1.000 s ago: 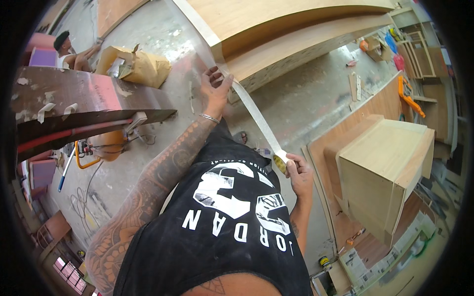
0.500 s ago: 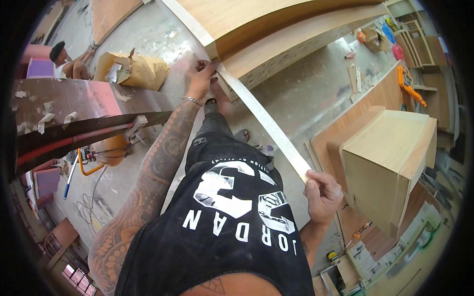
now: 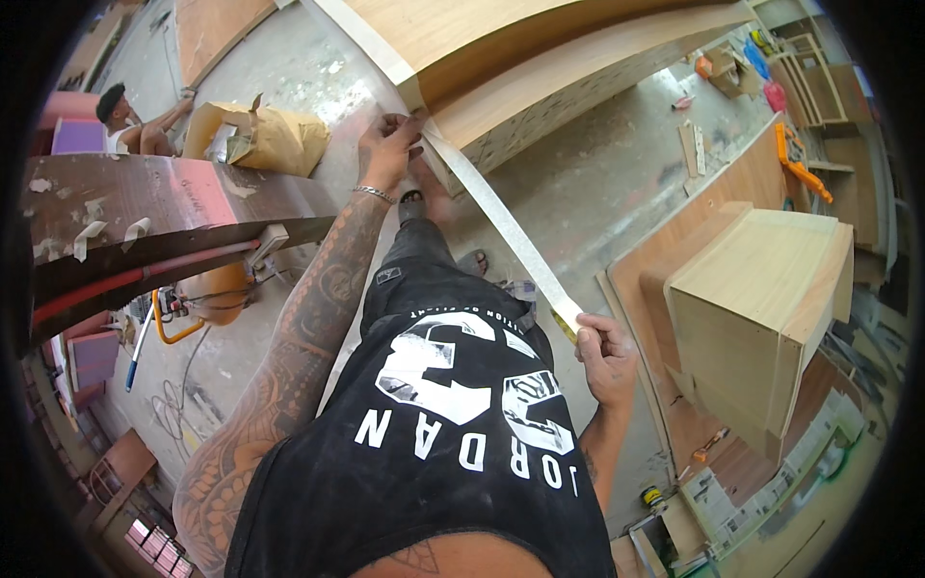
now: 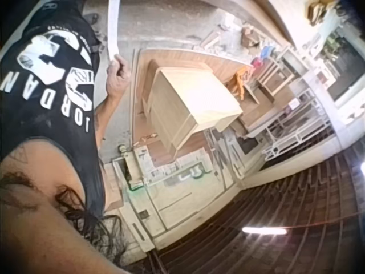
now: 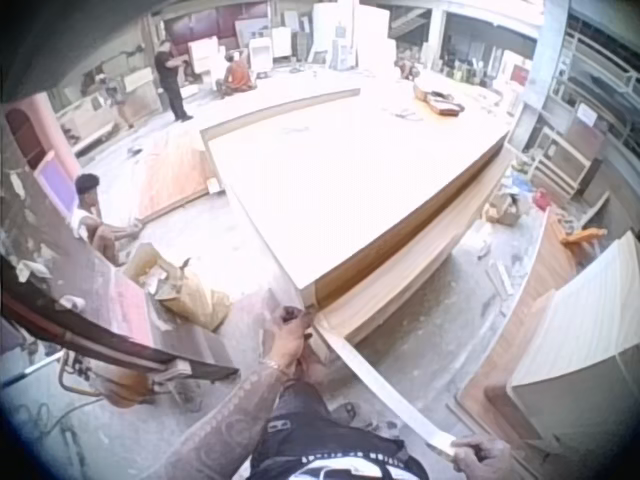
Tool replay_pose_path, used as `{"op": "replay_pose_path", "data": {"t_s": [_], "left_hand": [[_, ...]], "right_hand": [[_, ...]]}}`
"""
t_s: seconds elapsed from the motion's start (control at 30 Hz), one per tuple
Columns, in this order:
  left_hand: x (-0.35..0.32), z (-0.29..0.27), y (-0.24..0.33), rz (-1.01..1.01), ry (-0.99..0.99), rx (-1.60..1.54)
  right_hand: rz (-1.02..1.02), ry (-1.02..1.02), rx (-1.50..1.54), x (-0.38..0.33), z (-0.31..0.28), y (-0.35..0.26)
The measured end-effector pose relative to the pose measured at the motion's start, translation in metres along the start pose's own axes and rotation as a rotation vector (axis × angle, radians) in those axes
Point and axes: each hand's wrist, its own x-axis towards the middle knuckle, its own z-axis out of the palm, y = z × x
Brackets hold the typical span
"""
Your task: The person applies adhesive tape to the edge of a wooden cabinet, smoothing it down by hand and using a sanding block to finish the edges.
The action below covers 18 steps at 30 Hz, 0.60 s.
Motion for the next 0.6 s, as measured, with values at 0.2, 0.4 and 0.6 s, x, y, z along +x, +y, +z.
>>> {"op": "replay_pose_path", "data": {"t_s": [0.2, 0.4, 0.6], "left_hand": [[-0.002, 0.0, 0.001, -0.015, -0.036, 0.029], [0.0, -0.001, 0.0, -0.007, -0.036, 0.033], [-0.021, 0.022, -0.021, 0.206, 0.09, 0.084]], "right_hand": [[0.039, 0.007, 0.021, 0.008, 0.003, 0.021], [0.053, 0.008, 0.033, 0.017, 0.001, 0.052], [0.109, -0.022, 0.084, 0.032, 0.01, 0.085]]}}
